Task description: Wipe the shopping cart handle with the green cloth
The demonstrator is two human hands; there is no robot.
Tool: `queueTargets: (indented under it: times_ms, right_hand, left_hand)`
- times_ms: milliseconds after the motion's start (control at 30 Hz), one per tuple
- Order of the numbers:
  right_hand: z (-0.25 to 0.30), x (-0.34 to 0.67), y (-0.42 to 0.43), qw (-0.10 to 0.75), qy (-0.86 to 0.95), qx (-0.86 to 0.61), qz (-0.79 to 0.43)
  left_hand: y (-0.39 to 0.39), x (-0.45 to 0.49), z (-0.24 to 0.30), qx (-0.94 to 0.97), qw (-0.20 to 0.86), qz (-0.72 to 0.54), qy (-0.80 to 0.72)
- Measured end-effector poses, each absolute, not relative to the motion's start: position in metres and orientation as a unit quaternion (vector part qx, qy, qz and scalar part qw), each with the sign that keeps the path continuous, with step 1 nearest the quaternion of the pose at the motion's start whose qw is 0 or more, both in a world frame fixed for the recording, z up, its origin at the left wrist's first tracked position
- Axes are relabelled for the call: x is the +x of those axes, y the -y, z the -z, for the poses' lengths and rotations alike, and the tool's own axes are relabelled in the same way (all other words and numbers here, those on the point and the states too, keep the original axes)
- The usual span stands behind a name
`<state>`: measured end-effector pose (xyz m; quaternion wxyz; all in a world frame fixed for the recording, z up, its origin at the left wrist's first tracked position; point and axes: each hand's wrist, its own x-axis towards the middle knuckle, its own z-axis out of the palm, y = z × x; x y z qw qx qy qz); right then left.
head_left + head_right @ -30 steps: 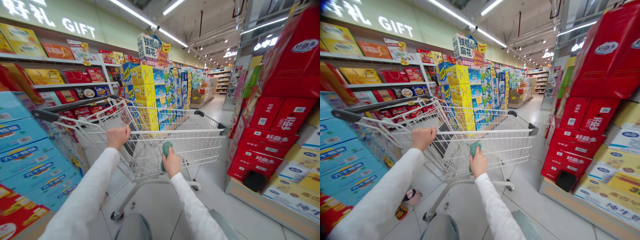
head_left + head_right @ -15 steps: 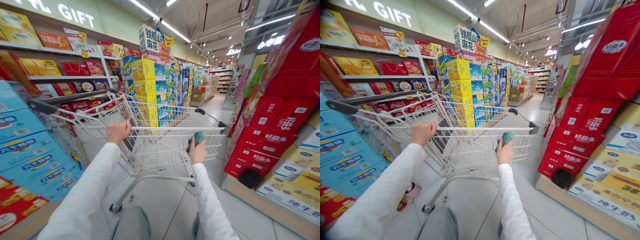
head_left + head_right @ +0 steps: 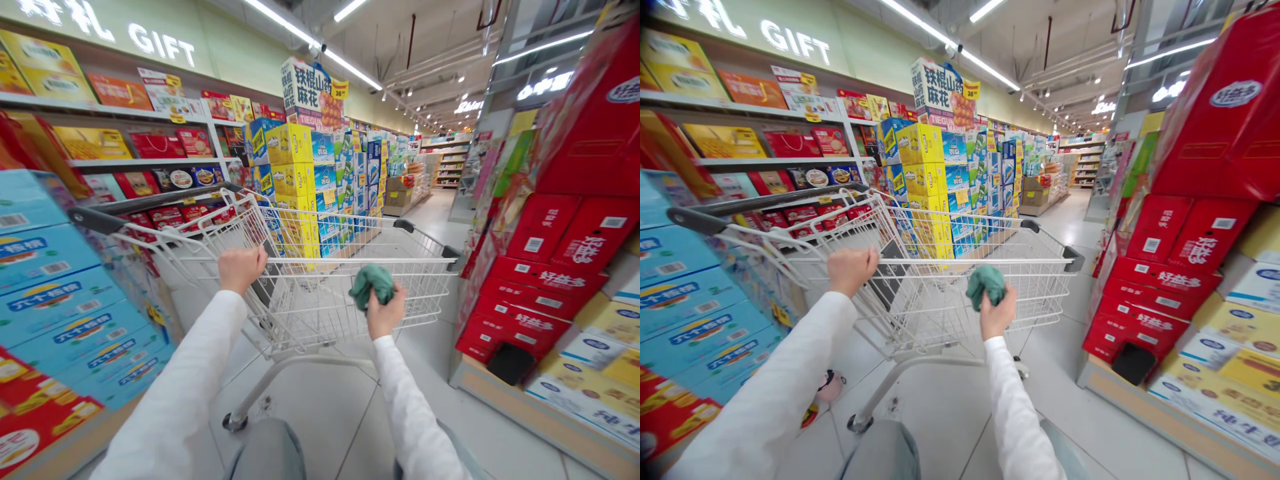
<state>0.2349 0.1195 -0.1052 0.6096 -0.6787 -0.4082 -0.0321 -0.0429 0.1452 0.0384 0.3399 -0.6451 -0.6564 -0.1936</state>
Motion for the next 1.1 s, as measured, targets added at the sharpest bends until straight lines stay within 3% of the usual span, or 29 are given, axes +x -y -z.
queueTargets:
  times_ms: [167,700,933,1100]
  right_hand:
    - [0.089,0.285,-0.122,0.636,0.237,-0.727,0.103]
    - [0.124,0.222,-0.138,0.644,0.478,-0.580,0.145]
    - [0.157,0.190,-0.132,0.563,0.658,-0.485,0.121]
    - [0.153,0.214,-0.138,0.655,0.493,-0.567,0.082]
  left_hand:
    - [-0.145,-0.041,-0.038,-0.645,0.337,0.192,0.658]
    - [-0.144,-0.040,-0.039,-0.637,0.357,0.187,0.657]
    - [-0.145,-0.040,-0.039,-0.635,0.355,0.185,0.660]
    - [-0.146,-0.041,-0.038,-0.634,0.359,0.184,0.660]
